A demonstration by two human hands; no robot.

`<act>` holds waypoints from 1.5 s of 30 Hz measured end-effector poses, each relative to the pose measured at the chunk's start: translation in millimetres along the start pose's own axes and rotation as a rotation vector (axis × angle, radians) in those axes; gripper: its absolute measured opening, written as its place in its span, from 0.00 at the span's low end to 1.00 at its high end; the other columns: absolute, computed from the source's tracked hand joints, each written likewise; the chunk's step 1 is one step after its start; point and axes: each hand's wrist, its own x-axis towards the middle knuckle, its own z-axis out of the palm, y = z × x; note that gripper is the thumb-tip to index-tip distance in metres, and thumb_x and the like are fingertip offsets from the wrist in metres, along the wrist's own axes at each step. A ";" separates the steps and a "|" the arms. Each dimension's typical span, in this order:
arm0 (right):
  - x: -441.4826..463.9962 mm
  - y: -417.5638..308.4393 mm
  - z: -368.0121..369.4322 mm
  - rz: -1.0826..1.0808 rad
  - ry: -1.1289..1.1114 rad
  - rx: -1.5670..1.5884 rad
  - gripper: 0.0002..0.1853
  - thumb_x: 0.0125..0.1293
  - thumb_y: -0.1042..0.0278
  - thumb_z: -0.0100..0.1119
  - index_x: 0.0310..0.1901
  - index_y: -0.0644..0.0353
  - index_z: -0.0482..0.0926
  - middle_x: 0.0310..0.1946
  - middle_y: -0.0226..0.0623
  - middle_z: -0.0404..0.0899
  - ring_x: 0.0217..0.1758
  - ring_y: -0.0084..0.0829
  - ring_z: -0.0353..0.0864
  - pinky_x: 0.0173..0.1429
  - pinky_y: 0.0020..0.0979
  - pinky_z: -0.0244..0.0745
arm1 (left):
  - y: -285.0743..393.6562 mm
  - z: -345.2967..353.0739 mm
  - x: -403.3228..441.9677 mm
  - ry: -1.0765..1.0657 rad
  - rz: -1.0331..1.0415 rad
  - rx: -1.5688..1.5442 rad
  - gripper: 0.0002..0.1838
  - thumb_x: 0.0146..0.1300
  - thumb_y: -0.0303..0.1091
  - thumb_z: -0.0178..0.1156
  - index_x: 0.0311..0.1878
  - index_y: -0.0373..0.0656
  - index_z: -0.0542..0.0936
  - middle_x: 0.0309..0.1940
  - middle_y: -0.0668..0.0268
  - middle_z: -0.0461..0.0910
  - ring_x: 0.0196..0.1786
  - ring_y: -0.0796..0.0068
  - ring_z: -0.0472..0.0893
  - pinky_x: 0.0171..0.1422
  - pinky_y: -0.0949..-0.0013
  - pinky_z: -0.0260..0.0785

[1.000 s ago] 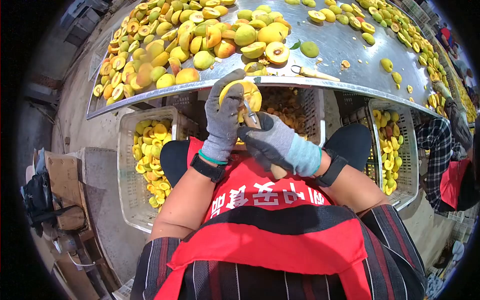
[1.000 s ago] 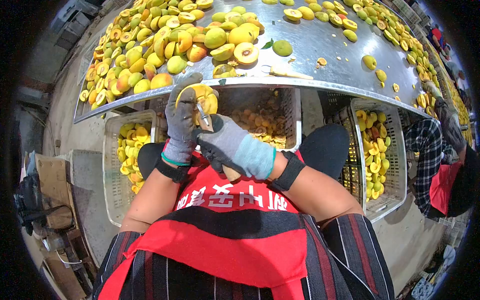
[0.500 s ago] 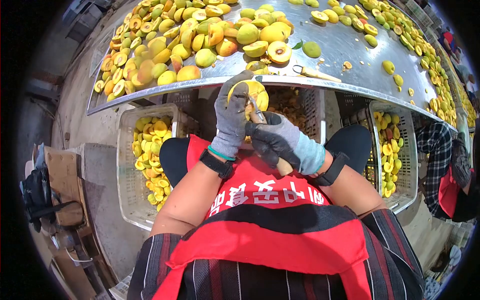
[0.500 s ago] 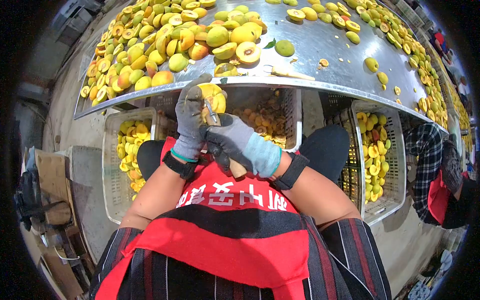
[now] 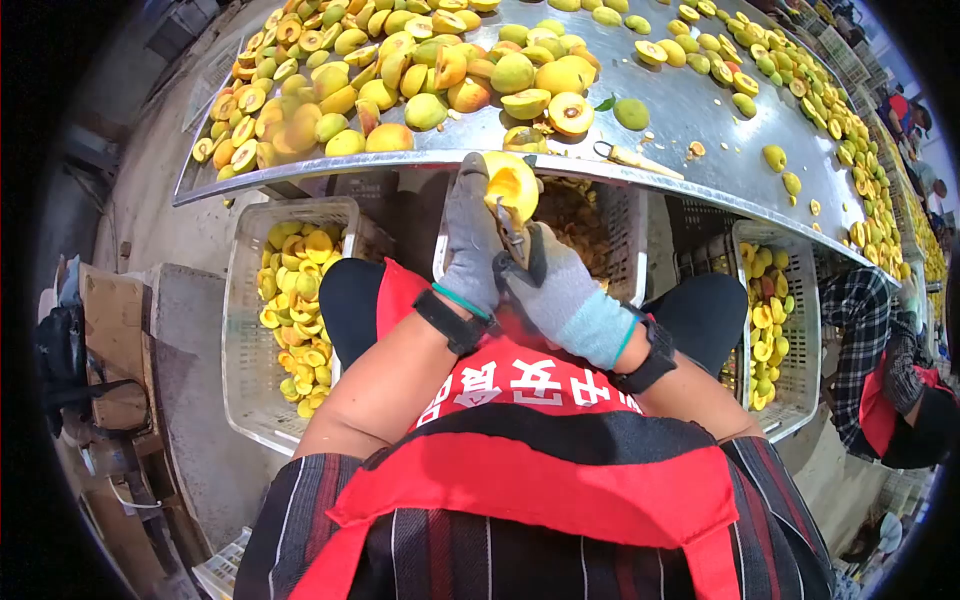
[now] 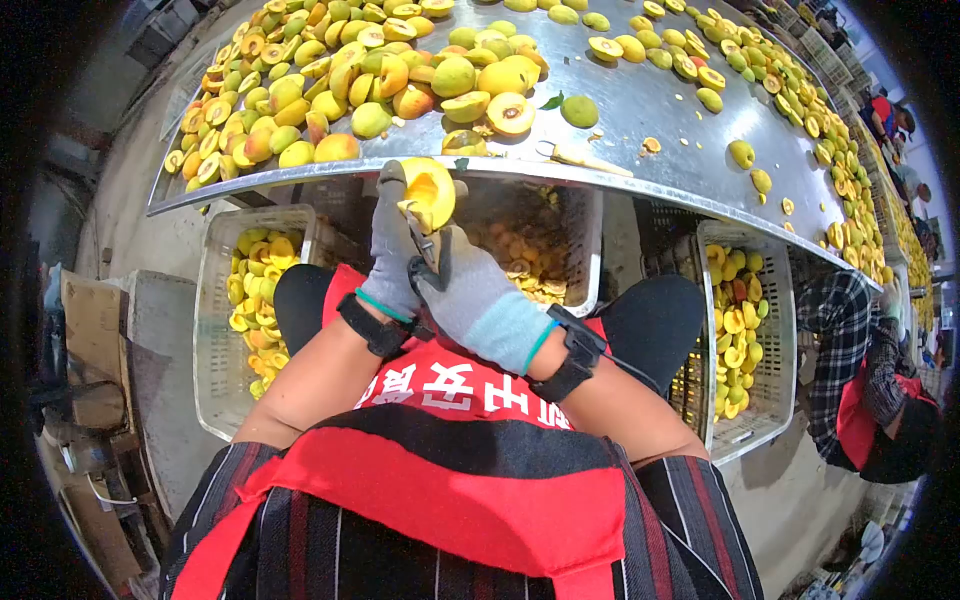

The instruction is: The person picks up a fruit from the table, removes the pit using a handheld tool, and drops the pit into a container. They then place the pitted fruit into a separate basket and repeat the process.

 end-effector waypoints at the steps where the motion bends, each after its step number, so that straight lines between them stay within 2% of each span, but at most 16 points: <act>1: -1.5 -0.6 -0.7 0.005 -0.001 -0.004 0.14 0.59 0.64 0.57 0.41 0.64 0.69 0.28 0.37 0.75 0.30 0.32 0.75 0.35 0.33 0.70 | -3.8 -1.1 -0.9 0.000 -0.005 -0.004 0.24 0.65 0.53 0.46 0.48 0.38 0.70 0.34 0.53 0.79 0.35 0.62 0.80 0.41 0.67 0.75; 4: 1.5 2.7 -0.5 0.167 -0.076 0.040 0.15 0.59 0.65 0.57 0.43 0.65 0.69 0.31 0.39 0.76 0.36 0.37 0.76 0.41 0.37 0.70 | -6.4 -2.2 4.1 -0.027 0.034 0.106 0.27 0.65 0.58 0.42 0.45 0.40 0.72 0.32 0.54 0.80 0.34 0.66 0.80 0.39 0.70 0.74; 7: 4.2 13.9 -7.7 -0.133 0.034 0.110 0.12 0.61 0.68 0.55 0.44 0.63 0.69 0.25 0.38 0.74 0.28 0.34 0.77 0.32 0.34 0.71 | -0.1 5.4 2.4 -0.066 0.077 0.120 0.28 0.66 0.59 0.41 0.46 0.41 0.72 0.33 0.56 0.80 0.34 0.67 0.80 0.40 0.69 0.74; 9: 0.3 -7.5 -36.9 0.524 -0.137 0.833 0.10 0.62 0.68 0.54 0.42 0.61 0.69 0.18 0.34 0.71 0.17 0.27 0.72 0.20 0.28 0.67 | 12.1 10.2 -2.4 -0.086 0.067 0.023 0.29 0.65 0.60 0.39 0.46 0.41 0.72 0.34 0.58 0.80 0.35 0.68 0.80 0.41 0.69 0.75; 11: 3.1 18.3 -38.6 0.478 0.004 0.891 0.10 0.63 0.67 0.54 0.43 0.58 0.68 0.19 0.29 0.68 0.14 0.21 0.67 0.14 0.23 0.64 | 26.9 7.5 -4.5 -0.102 -0.080 -0.024 0.27 0.66 0.58 0.41 0.52 0.43 0.70 0.43 0.65 0.76 0.41 0.74 0.78 0.44 0.70 0.74; 17: 18.6 53.0 -52.5 0.439 -0.122 0.297 0.13 0.64 0.61 0.53 0.44 0.60 0.68 0.20 0.31 0.70 0.20 0.22 0.71 0.23 0.29 0.68 | 42.1 -17.7 3.1 -0.123 -0.061 0.081 0.30 0.65 0.61 0.39 0.45 0.41 0.74 0.39 0.59 0.79 0.36 0.69 0.80 0.38 0.70 0.75; 19: 19.8 67.7 -58.1 0.402 -0.141 0.397 0.15 0.64 0.59 0.53 0.44 0.61 0.68 0.21 0.33 0.72 0.24 0.22 0.73 0.29 0.29 0.69 | 49.4 -63.6 17.0 -0.071 0.634 1.056 0.28 0.65 0.59 0.41 0.46 0.41 0.74 0.42 0.59 0.78 0.38 0.68 0.79 0.42 0.69 0.74; 21: 19.0 95.5 -51.0 0.054 -0.051 -0.224 0.16 0.64 0.55 0.54 0.43 0.60 0.68 0.21 0.31 0.71 0.24 0.20 0.71 0.28 0.26 0.68 | 106.1 -69.4 -11.9 -0.165 0.359 0.679 0.21 0.63 0.44 0.51 0.52 0.38 0.73 0.41 0.59 0.77 0.46 0.65 0.76 0.54 0.67 0.67; 23: 22.0 74.3 -61.6 0.020 -0.016 -0.127 0.17 0.64 0.54 0.53 0.42 0.60 0.69 0.22 0.35 0.73 0.24 0.29 0.74 0.30 0.30 0.69 | 157.3 -98.5 -16.1 -0.068 0.312 0.951 0.18 0.60 0.41 0.56 0.48 0.38 0.76 0.43 0.56 0.77 0.48 0.65 0.76 0.54 0.67 0.67; 24: 23.3 53.1 -70.0 0.259 -0.126 0.083 0.16 0.63 0.56 0.53 0.43 0.61 0.69 0.24 0.38 0.75 0.26 0.35 0.76 0.32 0.33 0.70 | 178.1 -109.3 -15.8 -0.066 0.307 0.959 0.18 0.60 0.41 0.56 0.48 0.38 0.76 0.43 0.56 0.77 0.48 0.65 0.76 0.54 0.67 0.67; 26: 27.5 37.7 -75.3 0.593 -0.298 0.332 0.17 0.62 0.61 0.53 0.47 0.65 0.68 0.33 0.46 0.78 0.35 0.45 0.77 0.42 0.37 0.71 | 209.3 -120.3 -13.9 0.151 0.493 1.902 0.19 0.58 0.41 0.58 0.47 0.37 0.76 0.44 0.54 0.77 0.49 0.62 0.76 0.53 0.65 0.66; 30: 21.3 109.9 -37.9 0.224 -0.174 0.406 0.21 0.61 0.65 0.56 0.51 0.71 0.67 0.40 0.46 0.76 0.43 0.35 0.75 0.49 0.32 0.70 | 194.5 -71.2 30.0 0.054 0.487 1.701 0.22 0.58 0.41 0.59 0.52 0.37 0.73 0.42 0.56 0.78 0.45 0.66 0.77 0.51 0.67 0.67; 33: 21.9 78.4 -39.5 0.361 -0.208 0.712 0.20 0.61 0.66 0.56 0.53 0.65 0.68 0.35 0.39 0.75 0.33 0.27 0.77 0.35 0.28 0.73 | 169.0 -29.6 77.8 -0.013 0.100 2.097 0.25 0.53 0.46 0.61 0.50 0.40 0.75 0.42 0.52 0.79 0.46 0.55 0.78 0.51 0.62 0.68; 39: 16.2 61.2 -46.6 0.285 -0.114 0.646 0.21 0.65 0.48 0.49 0.45 0.60 0.73 0.26 0.30 0.71 0.21 0.20 0.68 0.21 0.21 0.64 | 131.4 -20.7 117.6 -0.112 0.112 2.314 0.26 0.44 0.47 0.65 0.45 0.41 0.76 0.42 0.51 0.78 0.47 0.54 0.77 0.50 0.57 0.69; 40: 17.6 43.6 -53.6 0.521 -0.141 0.684 0.26 0.65 0.41 0.45 0.43 0.59 0.74 0.25 0.31 0.70 0.20 0.19 0.67 0.19 0.22 0.62 | 131.2 -21.6 121.1 -0.114 0.117 2.293 0.28 0.42 0.47 0.65 0.45 0.42 0.76 0.43 0.49 0.78 0.46 0.52 0.77 0.49 0.57 0.69; 45: 18.6 45.0 -56.2 0.620 -0.200 0.539 0.24 0.69 0.45 0.40 0.40 0.62 0.73 0.20 0.30 0.69 0.18 0.19 0.66 0.19 0.22 0.59 | 135.3 -33.7 106.7 0.011 0.319 1.897 0.26 0.45 0.44 0.66 0.44 0.38 0.75 0.39 0.55 0.79 0.41 0.59 0.79 0.46 0.62 0.71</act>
